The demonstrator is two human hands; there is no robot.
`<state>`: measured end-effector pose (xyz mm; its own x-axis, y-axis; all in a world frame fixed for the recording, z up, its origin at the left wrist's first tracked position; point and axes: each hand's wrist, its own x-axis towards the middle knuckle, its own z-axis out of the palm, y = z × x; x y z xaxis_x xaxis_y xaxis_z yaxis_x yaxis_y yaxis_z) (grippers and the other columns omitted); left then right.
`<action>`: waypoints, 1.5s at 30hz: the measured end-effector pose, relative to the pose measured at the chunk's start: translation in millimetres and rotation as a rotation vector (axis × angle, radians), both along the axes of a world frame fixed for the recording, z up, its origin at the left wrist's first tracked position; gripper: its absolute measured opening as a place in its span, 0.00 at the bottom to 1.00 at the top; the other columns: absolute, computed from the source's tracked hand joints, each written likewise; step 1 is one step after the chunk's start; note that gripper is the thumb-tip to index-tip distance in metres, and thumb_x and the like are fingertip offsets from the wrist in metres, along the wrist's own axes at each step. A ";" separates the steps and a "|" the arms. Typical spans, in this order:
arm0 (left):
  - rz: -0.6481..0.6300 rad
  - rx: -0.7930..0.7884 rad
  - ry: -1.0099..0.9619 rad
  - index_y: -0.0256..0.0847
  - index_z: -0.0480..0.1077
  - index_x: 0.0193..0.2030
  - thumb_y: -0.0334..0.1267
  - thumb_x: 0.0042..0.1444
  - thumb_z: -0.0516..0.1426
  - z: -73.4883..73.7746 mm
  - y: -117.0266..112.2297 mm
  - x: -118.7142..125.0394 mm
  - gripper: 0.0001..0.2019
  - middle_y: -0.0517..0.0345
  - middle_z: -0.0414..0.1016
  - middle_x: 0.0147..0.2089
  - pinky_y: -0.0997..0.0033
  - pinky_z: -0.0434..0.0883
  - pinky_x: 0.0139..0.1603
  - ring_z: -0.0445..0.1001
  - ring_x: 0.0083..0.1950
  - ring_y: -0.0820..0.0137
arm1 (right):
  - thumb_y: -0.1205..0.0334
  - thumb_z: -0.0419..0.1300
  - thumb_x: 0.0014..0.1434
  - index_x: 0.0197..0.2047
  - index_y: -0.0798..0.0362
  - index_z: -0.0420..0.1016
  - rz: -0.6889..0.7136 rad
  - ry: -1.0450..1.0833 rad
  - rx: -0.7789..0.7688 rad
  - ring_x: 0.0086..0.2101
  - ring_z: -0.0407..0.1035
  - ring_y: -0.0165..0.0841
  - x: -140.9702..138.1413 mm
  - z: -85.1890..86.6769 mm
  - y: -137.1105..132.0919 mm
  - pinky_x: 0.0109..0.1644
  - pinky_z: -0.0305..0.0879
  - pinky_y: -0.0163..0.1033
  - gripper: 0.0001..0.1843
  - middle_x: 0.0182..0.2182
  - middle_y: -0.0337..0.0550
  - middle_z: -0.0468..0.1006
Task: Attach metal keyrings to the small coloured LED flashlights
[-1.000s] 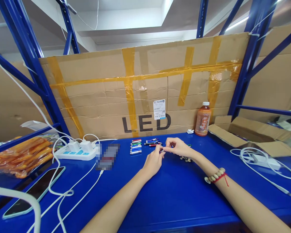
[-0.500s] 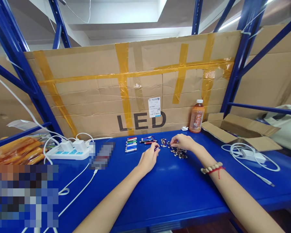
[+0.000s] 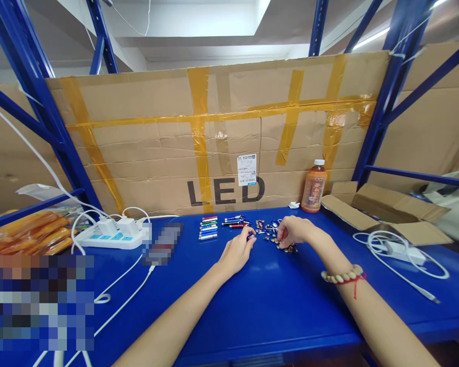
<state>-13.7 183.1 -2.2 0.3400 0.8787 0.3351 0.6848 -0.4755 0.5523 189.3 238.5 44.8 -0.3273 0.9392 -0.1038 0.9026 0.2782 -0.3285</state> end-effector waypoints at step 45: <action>0.234 0.087 -0.067 0.45 0.61 0.45 0.38 0.61 0.39 -1.4 2.5 -1.3 0.12 0.59 0.69 0.36 0.73 0.60 0.38 0.68 0.39 0.70 | 0.73 0.62 0.44 0.35 0.52 0.77 0.175 -0.012 0.180 0.33 0.70 0.31 -22.4 -11.7 0.2 0.35 0.62 0.31 0.13 0.32 0.40 0.77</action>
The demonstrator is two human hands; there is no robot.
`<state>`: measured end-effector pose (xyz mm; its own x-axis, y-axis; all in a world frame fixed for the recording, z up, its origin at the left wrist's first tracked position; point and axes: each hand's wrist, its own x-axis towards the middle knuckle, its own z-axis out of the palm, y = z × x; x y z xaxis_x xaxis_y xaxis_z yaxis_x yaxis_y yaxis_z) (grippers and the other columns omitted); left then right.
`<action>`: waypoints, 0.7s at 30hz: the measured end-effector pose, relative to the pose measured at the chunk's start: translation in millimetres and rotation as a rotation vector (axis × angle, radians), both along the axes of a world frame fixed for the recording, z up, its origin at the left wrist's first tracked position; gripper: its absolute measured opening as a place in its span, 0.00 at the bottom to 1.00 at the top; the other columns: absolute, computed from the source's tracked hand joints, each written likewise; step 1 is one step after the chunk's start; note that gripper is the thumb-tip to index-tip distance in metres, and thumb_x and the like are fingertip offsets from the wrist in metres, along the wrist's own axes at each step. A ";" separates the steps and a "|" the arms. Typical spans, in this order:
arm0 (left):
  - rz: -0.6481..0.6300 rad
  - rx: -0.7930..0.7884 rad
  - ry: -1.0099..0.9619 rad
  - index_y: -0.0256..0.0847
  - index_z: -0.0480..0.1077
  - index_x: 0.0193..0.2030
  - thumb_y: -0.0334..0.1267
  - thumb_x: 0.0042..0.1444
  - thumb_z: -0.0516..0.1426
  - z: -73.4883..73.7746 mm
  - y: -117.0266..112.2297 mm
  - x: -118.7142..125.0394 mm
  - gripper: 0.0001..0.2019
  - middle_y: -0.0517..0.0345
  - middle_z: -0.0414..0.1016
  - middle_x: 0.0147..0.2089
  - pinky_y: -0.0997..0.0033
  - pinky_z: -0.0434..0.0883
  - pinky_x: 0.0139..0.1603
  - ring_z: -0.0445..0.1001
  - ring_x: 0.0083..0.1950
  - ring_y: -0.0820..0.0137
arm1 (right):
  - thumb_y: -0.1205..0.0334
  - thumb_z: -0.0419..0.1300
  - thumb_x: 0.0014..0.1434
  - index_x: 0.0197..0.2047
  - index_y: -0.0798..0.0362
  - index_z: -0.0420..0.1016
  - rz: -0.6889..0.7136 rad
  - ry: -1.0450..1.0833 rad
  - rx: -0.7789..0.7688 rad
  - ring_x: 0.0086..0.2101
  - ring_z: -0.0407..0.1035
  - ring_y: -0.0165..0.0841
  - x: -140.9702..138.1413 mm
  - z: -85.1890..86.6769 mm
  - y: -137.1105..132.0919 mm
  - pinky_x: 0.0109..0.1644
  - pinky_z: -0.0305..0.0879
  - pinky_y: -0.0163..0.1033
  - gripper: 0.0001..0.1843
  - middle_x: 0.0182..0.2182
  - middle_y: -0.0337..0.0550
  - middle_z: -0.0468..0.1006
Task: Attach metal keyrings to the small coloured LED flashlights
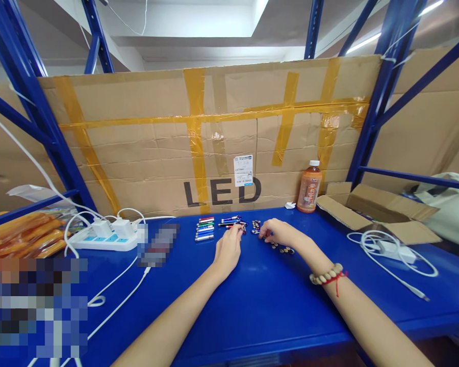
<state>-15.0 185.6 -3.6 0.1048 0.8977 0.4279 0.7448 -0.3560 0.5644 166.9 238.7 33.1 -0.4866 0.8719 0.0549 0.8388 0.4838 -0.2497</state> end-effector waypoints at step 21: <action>0.108 0.123 -0.381 0.39 0.60 0.37 0.34 0.60 0.41 -11.4 22.8 -7.8 0.09 0.54 0.67 0.40 0.70 0.61 0.48 0.66 0.44 0.70 | 0.69 0.59 0.49 0.40 0.56 0.73 0.199 0.233 0.107 0.30 0.67 0.29 -16.3 -31.7 14.6 0.35 0.61 0.33 0.13 0.29 0.42 0.74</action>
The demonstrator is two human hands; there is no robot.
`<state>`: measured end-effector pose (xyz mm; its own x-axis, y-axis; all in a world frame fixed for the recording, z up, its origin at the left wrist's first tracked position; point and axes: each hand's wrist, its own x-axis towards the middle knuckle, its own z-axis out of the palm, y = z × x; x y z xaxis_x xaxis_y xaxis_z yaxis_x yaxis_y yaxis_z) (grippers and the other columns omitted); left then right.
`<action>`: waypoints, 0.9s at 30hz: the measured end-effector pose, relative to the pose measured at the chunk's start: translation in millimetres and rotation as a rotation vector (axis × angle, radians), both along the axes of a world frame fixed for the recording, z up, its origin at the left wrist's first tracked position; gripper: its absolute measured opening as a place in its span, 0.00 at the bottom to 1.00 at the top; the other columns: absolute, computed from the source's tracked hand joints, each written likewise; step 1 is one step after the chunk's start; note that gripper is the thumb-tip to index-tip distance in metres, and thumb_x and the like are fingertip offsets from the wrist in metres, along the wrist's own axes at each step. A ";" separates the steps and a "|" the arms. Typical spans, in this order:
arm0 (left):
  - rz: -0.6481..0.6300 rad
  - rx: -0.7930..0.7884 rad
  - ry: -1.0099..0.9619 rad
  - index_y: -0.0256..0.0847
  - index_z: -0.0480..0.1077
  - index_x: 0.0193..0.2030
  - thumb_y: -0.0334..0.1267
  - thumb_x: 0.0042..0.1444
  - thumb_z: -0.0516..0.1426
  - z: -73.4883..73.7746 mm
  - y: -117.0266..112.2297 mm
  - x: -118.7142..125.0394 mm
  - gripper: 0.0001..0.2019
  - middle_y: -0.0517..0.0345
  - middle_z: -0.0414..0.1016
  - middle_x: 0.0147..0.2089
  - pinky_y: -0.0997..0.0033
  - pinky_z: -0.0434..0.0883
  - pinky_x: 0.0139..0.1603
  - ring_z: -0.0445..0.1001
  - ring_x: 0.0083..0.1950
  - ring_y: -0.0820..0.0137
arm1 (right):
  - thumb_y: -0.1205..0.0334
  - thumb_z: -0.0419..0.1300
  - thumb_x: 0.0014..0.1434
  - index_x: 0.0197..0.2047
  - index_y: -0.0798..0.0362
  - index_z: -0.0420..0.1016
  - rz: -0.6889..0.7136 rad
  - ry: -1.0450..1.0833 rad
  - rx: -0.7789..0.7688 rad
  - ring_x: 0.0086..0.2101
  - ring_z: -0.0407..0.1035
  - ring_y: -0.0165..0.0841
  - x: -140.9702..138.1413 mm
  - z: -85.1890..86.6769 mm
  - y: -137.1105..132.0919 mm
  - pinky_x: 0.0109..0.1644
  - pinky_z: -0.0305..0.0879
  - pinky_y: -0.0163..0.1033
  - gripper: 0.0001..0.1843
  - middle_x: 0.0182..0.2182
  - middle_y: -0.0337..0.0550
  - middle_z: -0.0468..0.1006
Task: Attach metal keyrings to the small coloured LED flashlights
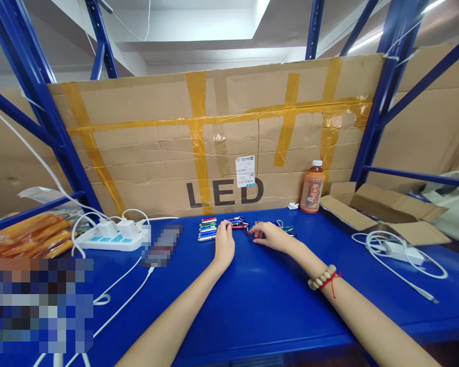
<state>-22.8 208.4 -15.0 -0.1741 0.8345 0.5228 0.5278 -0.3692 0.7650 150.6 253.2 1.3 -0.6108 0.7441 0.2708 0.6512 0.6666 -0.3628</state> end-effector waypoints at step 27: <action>-0.016 -0.065 0.074 0.39 0.63 0.38 0.34 0.60 0.43 -6.7 4.9 0.6 0.09 0.52 0.64 0.43 0.65 0.60 0.51 0.63 0.47 0.68 | 0.72 0.45 0.59 0.50 0.62 0.68 -0.072 -0.114 0.156 0.39 0.63 0.35 -20.8 -20.2 2.0 0.47 0.59 0.39 0.18 0.38 0.53 0.67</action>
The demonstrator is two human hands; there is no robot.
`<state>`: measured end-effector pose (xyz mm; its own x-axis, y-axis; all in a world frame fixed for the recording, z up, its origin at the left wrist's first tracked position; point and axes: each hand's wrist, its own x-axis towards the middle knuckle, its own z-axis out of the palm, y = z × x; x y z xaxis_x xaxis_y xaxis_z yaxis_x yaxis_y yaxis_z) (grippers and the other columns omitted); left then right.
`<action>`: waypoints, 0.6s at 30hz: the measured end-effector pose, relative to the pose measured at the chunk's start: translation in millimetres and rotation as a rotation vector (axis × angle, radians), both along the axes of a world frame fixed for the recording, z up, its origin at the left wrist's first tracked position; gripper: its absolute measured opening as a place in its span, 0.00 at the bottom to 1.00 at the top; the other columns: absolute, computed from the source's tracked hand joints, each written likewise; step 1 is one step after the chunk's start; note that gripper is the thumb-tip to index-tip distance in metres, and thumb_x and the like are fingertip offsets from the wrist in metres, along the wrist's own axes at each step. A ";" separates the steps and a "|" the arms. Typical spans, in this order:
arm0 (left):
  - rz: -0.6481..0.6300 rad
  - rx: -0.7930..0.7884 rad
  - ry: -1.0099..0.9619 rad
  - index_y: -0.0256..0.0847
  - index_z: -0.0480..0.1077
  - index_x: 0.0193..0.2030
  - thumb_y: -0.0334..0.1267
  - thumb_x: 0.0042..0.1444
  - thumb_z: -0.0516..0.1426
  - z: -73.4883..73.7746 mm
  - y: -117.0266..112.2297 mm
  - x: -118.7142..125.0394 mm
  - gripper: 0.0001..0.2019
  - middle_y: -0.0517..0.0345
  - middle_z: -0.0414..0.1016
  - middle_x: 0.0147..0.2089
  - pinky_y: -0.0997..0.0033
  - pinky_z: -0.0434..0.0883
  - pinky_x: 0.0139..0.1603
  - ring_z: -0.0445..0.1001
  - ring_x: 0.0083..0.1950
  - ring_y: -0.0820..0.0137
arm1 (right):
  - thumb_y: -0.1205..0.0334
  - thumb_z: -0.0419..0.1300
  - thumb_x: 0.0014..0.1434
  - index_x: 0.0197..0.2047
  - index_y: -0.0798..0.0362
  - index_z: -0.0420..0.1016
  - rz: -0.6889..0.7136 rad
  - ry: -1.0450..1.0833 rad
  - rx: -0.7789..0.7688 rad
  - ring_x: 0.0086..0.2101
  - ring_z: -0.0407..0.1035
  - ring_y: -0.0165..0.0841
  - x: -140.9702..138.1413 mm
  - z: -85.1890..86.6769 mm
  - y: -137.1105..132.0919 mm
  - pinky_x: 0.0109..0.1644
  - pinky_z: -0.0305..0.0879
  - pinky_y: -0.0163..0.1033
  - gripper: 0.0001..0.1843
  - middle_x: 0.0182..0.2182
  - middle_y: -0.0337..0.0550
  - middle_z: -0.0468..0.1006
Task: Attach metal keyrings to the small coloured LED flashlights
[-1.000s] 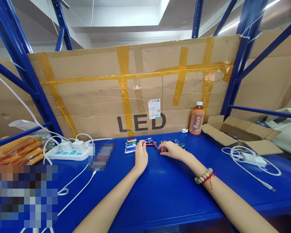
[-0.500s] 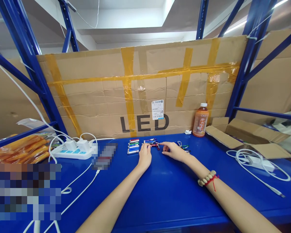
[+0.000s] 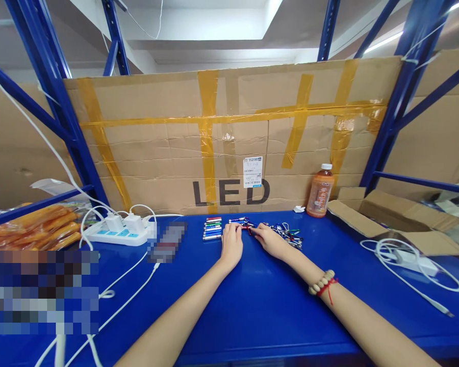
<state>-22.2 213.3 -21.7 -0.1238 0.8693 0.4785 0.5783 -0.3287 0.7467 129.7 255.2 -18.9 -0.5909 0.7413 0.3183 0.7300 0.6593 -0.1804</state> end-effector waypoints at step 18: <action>-0.190 0.002 -0.021 0.42 0.60 0.44 0.40 0.61 0.42 6.0 -9.0 1.2 0.11 0.60 0.66 0.31 0.75 0.62 0.36 0.67 0.34 0.73 | 0.57 0.61 0.45 0.37 0.59 0.76 -0.070 0.740 -0.432 0.32 0.72 0.36 5.1 21.5 -3.5 0.40 0.69 0.40 0.17 0.31 0.47 0.78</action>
<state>-21.0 204.3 -15.7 0.0322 0.8771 0.4791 0.4901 -0.4317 0.7573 134.9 251.8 2.6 -0.2910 0.9133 0.2850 0.3617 0.3808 -0.8510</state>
